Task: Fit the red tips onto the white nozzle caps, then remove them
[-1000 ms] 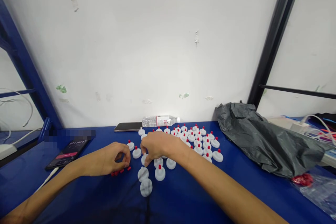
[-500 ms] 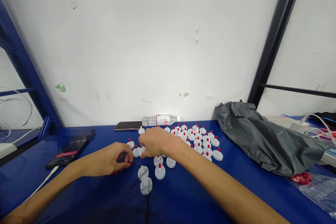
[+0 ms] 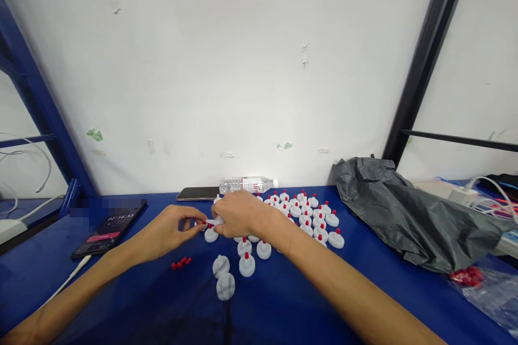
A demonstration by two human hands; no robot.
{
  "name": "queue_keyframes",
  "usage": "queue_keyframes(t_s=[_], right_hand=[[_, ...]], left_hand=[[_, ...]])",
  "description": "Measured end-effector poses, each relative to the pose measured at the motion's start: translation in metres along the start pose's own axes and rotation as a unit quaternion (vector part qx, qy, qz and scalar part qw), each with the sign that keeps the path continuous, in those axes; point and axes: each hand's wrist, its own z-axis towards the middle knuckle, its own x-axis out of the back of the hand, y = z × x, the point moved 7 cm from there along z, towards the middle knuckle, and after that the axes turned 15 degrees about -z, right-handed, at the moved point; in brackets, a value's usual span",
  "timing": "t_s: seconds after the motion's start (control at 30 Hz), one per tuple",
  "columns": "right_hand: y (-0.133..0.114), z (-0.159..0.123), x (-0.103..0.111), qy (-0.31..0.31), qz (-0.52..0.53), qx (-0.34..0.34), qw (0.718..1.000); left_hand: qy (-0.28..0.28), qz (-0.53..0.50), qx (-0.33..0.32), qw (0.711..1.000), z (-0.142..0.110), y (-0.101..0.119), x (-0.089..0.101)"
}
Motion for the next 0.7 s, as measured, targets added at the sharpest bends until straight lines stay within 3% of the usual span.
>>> queue_keyframes(t_s=[0.3,0.5,0.7], right_hand=[[0.003,0.000,0.001,0.007,-0.019,-0.011,1.000],[0.007,-0.002,0.010,0.048,-0.014,-0.015,0.999],[0.012,-0.001,0.011,0.045,-0.003,-0.044,0.998]], left_hand=[[0.016,-0.006,-0.042,0.999,0.000,0.005,0.002],[0.041,-0.034,-0.026,0.998,0.000,0.006,0.006],[0.076,-0.070,-0.024,0.994,-0.001,0.007,0.012]])
